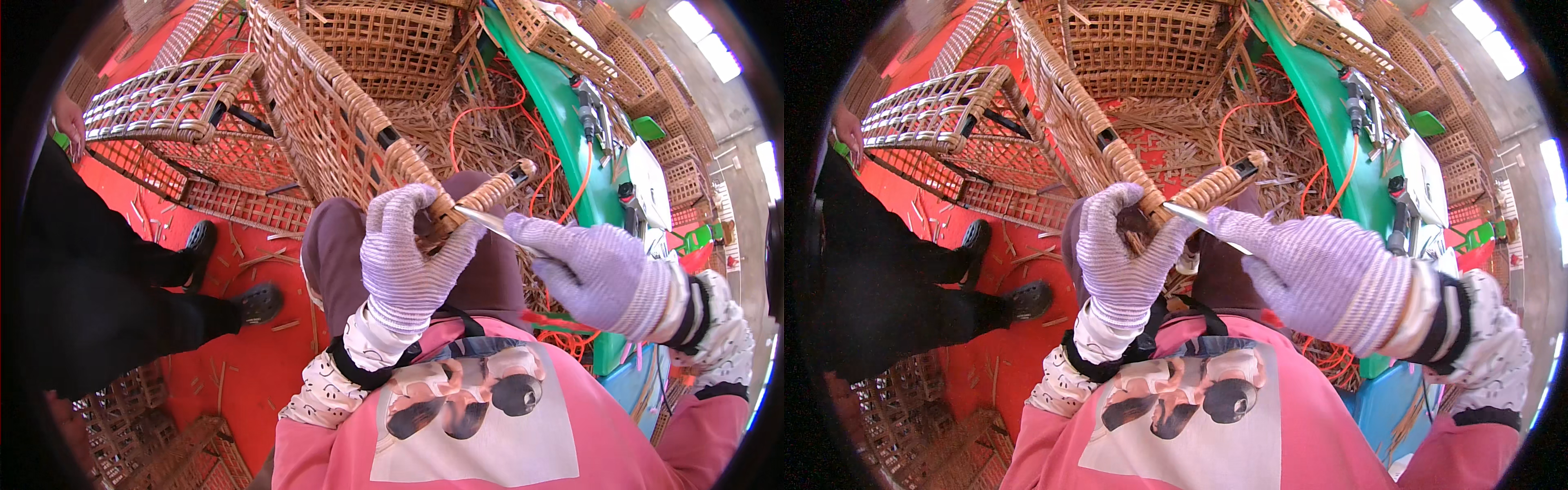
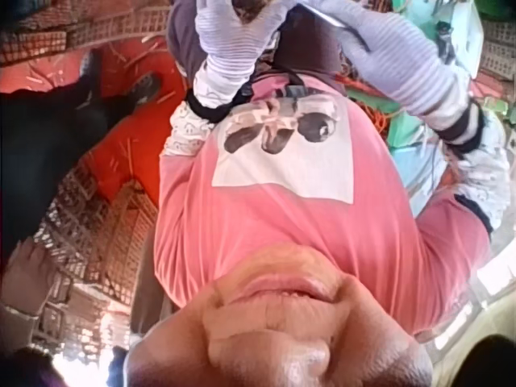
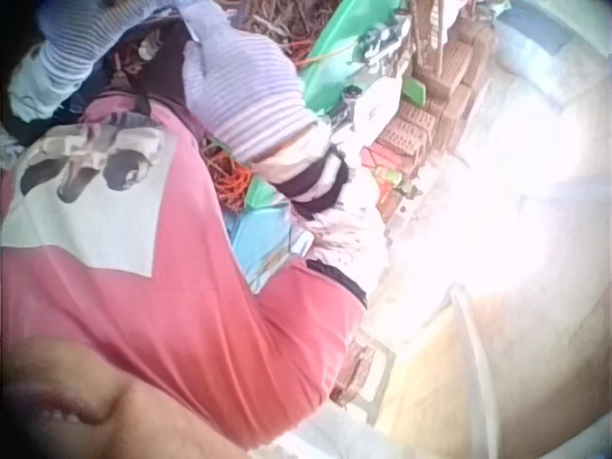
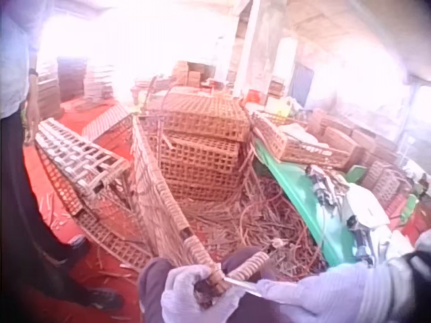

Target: The recorder uses pliers to cut and trim plastic or rattan weaving material on a furniture frame while a helper assists.

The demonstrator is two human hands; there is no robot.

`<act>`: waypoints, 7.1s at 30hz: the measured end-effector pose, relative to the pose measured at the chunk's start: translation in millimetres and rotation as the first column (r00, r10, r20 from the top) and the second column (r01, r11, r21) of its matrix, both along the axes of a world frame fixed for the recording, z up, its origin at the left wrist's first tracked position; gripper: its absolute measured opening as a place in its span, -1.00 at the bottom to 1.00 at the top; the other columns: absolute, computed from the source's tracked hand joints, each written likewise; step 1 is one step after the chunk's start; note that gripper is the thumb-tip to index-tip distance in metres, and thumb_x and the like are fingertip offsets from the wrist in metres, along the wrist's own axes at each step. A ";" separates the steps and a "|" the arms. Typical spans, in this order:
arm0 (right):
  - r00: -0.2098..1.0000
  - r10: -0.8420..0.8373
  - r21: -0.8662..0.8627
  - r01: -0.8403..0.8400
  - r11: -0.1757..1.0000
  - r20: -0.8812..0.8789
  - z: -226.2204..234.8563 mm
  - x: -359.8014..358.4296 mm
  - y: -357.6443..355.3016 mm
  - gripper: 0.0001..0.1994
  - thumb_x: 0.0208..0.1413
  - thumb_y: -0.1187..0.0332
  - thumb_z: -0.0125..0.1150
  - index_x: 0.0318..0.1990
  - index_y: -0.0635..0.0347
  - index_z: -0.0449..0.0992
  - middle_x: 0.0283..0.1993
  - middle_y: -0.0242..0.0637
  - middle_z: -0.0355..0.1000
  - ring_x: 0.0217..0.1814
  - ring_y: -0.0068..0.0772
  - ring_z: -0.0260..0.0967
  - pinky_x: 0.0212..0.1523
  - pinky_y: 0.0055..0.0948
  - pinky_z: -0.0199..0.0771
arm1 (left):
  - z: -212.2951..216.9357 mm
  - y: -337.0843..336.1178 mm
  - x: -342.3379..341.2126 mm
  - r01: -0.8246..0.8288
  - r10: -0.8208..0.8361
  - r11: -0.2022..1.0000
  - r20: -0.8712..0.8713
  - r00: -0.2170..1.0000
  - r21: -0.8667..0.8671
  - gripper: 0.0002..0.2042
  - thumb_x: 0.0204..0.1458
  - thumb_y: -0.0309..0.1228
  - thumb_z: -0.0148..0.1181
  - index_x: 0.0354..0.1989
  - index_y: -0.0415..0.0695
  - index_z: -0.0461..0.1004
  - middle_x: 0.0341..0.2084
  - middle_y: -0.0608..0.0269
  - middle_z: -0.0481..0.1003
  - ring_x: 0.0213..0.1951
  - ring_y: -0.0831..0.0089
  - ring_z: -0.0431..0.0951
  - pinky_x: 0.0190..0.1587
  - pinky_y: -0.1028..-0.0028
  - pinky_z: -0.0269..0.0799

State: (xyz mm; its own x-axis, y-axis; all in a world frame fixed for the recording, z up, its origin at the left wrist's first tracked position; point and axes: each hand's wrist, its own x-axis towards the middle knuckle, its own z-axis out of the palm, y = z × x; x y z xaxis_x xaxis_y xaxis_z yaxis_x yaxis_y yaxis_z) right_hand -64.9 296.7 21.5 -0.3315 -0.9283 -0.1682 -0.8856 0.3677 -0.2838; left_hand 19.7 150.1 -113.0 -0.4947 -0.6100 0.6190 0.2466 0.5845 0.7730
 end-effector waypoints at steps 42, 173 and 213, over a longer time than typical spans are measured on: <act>0.956 -0.230 -0.160 0.260 0.952 0.184 -32.1 14.7 5.4 -0.67 -0.01 0.49 0.05 -0.03 0.24 0.38 -0.31 -0.02 0.42 -0.30 -0.11 0.44 -0.27 -0.38 0.42 | -19.7 9.7 -12.0 0.017 -0.010 0.987 -0.049 0.999 0.159 -0.40 -0.32 -0.38 0.44 -0.11 -0.26 0.22 -0.43 0.24 0.37 -0.47 0.52 0.41 -0.43 0.55 0.40; 0.978 0.155 -0.143 -0.135 0.980 0.138 -11.2 -54.7 -8.3 -0.66 0.01 0.47 0.03 0.00 0.18 0.38 -0.24 -0.05 0.44 -0.18 -0.03 0.40 -0.15 -0.28 0.41 | -36.5 -24.8 -46.0 -0.160 0.148 0.963 -0.072 0.986 -0.217 0.06 -0.67 0.04 0.50 0.14 -0.05 0.11 0.17 -0.22 -0.12 0.16 -0.14 0.08 0.09 0.14 0.24; 0.975 -0.039 -0.185 0.080 0.979 0.218 -7.5 -35.0 -21.6 -0.64 -0.01 0.53 0.02 0.01 0.17 0.36 -0.17 -0.06 0.43 -0.17 -0.12 0.44 -0.20 -0.37 0.45 | -29.8 -48.4 -51.9 -0.034 -0.022 0.946 -0.167 0.986 -0.323 -0.22 -0.58 0.12 0.41 -0.16 -0.10 0.30 -0.23 0.24 0.37 0.01 0.07 0.28 0.17 -0.08 -0.11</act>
